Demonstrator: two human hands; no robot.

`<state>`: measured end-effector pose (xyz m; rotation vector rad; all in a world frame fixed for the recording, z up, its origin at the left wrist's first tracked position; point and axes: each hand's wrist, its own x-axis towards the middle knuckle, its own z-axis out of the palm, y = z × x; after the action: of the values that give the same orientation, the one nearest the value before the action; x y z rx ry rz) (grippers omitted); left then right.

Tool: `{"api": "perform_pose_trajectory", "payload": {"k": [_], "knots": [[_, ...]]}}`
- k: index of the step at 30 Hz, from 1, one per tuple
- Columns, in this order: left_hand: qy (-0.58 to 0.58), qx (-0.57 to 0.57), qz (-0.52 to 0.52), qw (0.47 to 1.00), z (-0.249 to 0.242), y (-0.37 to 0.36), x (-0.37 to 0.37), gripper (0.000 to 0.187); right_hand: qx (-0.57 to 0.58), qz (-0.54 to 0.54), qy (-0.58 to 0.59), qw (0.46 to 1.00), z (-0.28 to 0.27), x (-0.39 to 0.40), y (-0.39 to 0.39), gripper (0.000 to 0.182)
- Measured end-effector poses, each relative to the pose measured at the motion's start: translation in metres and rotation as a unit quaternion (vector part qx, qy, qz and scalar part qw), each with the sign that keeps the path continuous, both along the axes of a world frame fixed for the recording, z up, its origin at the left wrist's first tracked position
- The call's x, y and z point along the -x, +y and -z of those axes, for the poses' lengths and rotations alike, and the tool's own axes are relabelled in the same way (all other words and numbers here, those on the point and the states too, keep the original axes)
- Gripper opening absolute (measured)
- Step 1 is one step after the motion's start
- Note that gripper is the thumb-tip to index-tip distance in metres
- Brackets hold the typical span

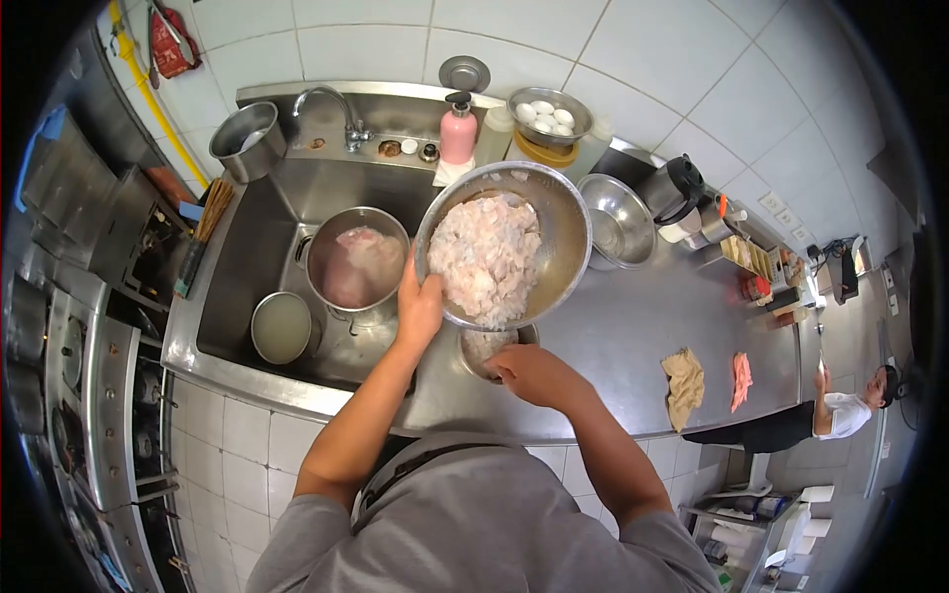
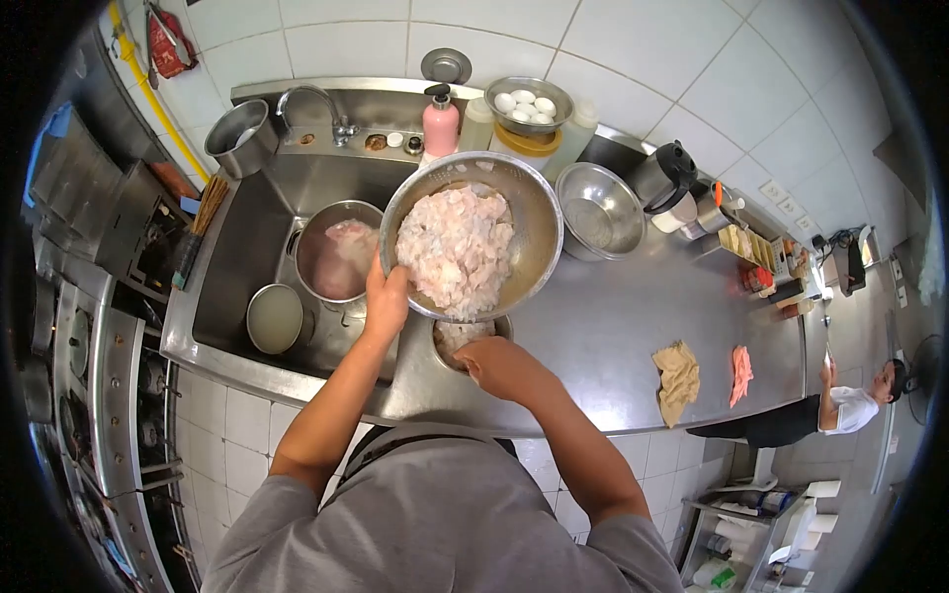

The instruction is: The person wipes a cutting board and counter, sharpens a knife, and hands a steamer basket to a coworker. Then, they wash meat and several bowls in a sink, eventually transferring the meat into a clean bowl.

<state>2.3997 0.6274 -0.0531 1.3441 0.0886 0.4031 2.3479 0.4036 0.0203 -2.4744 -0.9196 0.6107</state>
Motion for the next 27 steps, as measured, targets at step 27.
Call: {"api": "perform_pose_trajectory", "payload": {"k": [27], "knots": [[0.029,-0.037,0.030,0.998,0.009,-0.016,-0.004,0.064,-0.218,0.249,-0.171,0.928,0.000,-0.060,-0.004,0.043]]}}
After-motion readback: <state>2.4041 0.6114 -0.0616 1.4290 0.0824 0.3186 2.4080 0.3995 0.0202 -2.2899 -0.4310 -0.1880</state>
